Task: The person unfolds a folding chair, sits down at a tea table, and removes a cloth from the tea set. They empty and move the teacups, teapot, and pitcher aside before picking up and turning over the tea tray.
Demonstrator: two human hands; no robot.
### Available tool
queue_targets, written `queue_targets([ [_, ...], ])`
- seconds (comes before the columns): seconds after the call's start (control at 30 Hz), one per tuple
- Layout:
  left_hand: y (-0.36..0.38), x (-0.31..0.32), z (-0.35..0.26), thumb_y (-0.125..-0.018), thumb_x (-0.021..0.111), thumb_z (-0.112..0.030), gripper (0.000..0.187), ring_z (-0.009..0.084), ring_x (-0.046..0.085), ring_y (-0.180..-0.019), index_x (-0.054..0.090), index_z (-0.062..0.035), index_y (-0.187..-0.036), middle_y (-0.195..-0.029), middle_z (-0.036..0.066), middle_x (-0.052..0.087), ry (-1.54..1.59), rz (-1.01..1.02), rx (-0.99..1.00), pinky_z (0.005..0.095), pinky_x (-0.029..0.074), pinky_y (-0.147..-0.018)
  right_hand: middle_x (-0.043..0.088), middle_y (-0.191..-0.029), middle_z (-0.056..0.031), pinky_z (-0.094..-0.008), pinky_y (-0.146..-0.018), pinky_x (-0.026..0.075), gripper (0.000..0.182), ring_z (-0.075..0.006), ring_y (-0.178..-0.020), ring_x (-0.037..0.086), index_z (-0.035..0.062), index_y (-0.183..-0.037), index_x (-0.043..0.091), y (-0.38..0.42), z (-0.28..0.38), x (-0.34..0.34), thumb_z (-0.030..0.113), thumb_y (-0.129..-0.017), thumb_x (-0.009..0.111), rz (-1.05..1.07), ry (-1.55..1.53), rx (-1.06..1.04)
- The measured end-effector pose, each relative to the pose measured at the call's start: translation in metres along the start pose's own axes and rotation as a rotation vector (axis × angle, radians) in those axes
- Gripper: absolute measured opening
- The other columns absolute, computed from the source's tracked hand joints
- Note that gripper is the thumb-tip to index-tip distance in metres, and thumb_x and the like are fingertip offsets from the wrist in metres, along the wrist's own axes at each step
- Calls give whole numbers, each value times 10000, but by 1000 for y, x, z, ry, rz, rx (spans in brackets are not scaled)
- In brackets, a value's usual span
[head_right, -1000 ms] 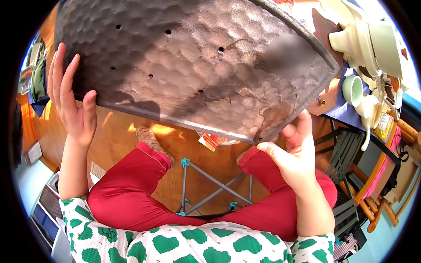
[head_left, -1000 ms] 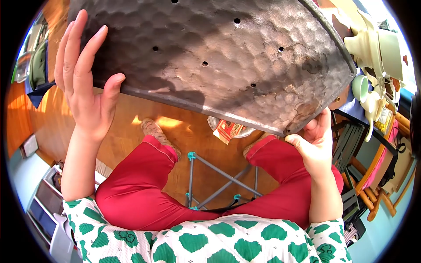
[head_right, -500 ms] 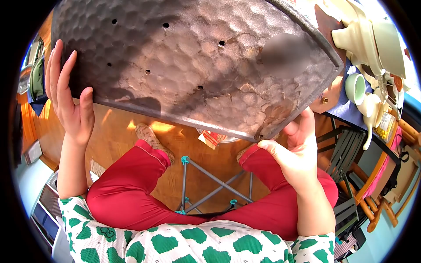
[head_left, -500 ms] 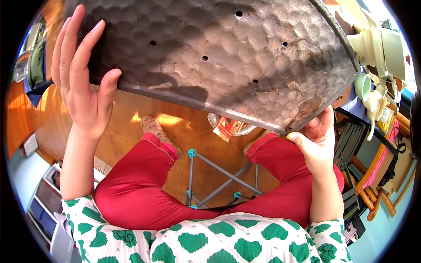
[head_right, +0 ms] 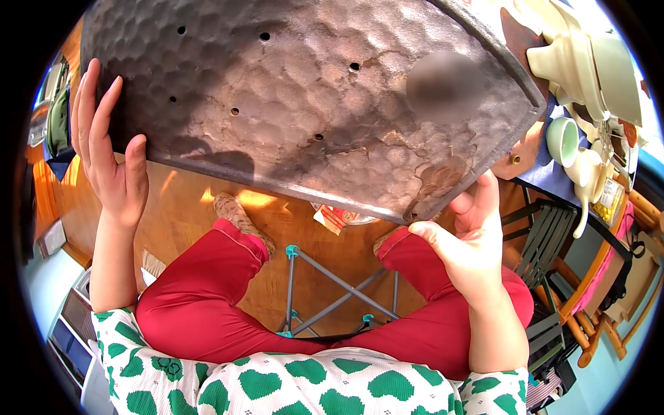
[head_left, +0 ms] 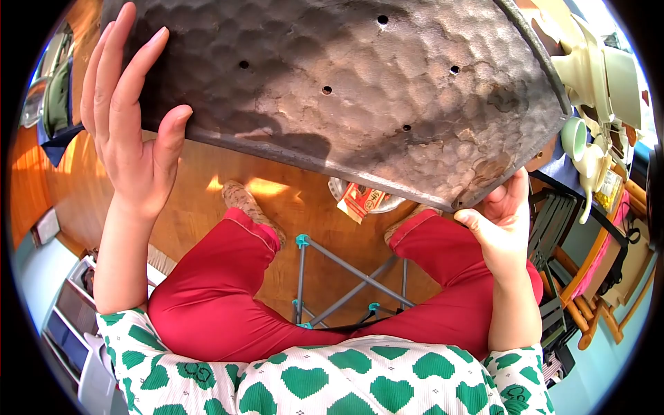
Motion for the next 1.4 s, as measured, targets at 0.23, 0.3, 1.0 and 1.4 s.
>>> queue_targets([
  [0.23, 0, 0, 0, -1023, 458, -473, 571, 345, 384, -1407, 536, -33, -1378, -1520, 178, 426, 5, -1, 6, 436, 254, -1155, 609, -1289, -176, -356, -1029, 456, 883, -232, -1226, 565, 19, -1463, 242, -1, 1, 1, -133, -749, 739, 8, -14, -25],
  [0.3, 0, 0, 0, -1022, 459, -474, 570, 346, 386, -1406, 540, -33, -1375, -1519, 178, 429, 12, -4, 2, 435, 255, -1155, 610, -1287, -174, -355, -1028, 457, 881, -231, -1225, 565, 20, -1464, 242, -1, 0, 0, -136, -750, 735, 13, -8, -28],
  [1.0, -2, 2, 1, -1015, 466, -486, 576, 346, 399, -1394, 556, -34, -1360, -1508, 171, 446, 22, -15, -2, 437, 267, -1148, 605, -1300, -169, -349, -1021, 464, 906, -232, -1226, 566, 13, -1478, 239, 0, 0, -1, -120, -745, 754, 7, 18, -34],
  [1.4, -3, 0, 1, -1013, 472, -462, 559, 343, 406, -1391, 559, -32, -1358, -1500, 170, 458, 28, -7, 4, 448, 273, -1150, 605, -1301, -167, -361, -1038, 455, 911, -241, -1235, 564, 8, -1473, 247, 0, 3, 2, -98, -740, 777, 3, 8, -28],
])
Point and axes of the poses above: each hand's wrist, its own y-axis away from the middle knuckle, its own x-axis out of the palm, z = x × y, the point moved 4 cm from there along -y, towards the middle knuckle
